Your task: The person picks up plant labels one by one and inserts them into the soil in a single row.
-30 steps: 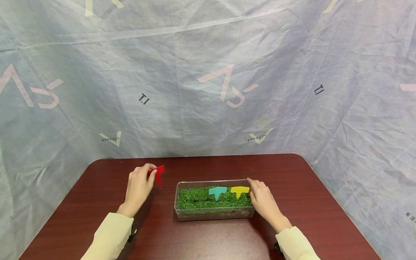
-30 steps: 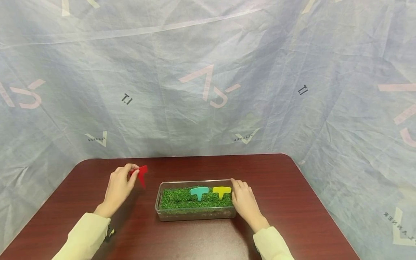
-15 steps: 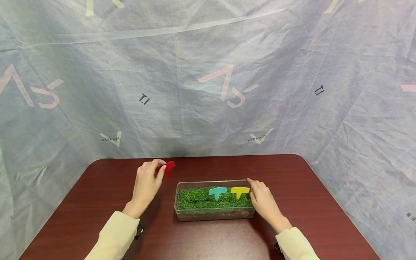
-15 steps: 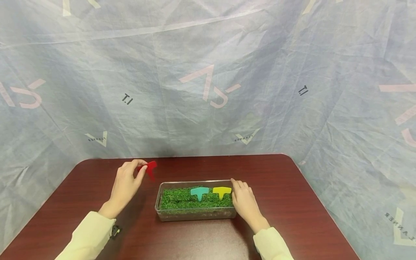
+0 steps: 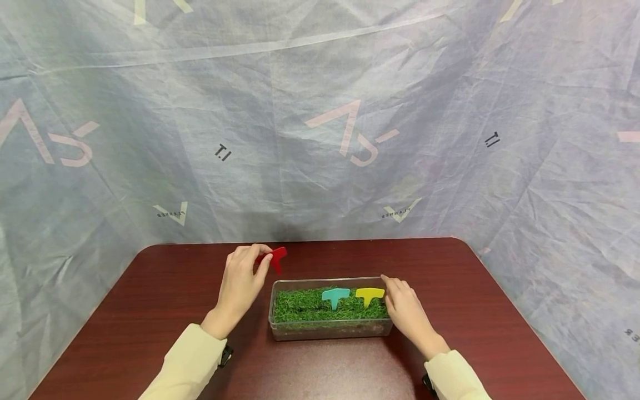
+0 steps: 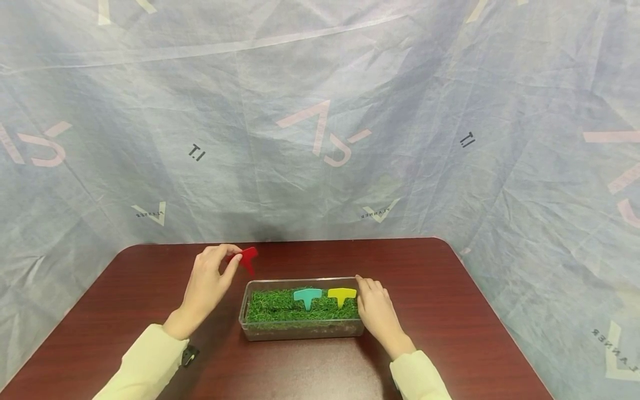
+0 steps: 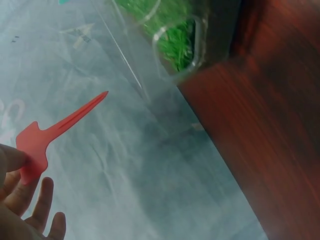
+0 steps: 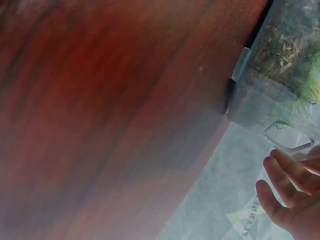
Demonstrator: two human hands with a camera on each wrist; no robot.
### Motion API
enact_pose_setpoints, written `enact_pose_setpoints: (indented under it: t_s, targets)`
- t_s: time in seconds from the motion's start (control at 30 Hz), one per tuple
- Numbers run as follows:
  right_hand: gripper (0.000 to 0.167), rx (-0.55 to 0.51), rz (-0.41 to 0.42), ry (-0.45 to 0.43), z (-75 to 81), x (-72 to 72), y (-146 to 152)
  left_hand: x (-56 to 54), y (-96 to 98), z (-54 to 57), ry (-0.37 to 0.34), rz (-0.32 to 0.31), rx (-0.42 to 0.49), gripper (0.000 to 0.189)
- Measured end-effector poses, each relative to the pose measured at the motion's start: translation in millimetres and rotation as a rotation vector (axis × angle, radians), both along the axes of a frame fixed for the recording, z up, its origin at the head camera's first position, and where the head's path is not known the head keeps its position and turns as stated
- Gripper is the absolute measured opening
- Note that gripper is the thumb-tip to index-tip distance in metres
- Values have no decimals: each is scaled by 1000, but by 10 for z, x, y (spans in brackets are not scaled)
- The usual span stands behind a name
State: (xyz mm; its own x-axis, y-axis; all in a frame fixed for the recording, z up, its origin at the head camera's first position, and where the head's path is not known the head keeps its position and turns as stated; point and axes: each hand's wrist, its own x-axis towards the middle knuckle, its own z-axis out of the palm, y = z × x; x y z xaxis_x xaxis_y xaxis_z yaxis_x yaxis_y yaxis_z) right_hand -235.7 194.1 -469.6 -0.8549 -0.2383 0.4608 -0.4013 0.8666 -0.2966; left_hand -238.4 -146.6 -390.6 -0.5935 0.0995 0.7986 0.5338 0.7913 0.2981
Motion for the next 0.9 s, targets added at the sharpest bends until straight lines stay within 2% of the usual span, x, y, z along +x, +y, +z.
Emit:
enact_pose_setpoints:
  t_s: [0.33, 0.9]
  targets:
    - [39, -5, 2, -6, 5, 4, -4, 66, 186, -49, -28, -56, -23, 12]
    - [39, -13, -1, -12, 3, -4, -4, 129, 318, -290, -103, -84, -86, 12]
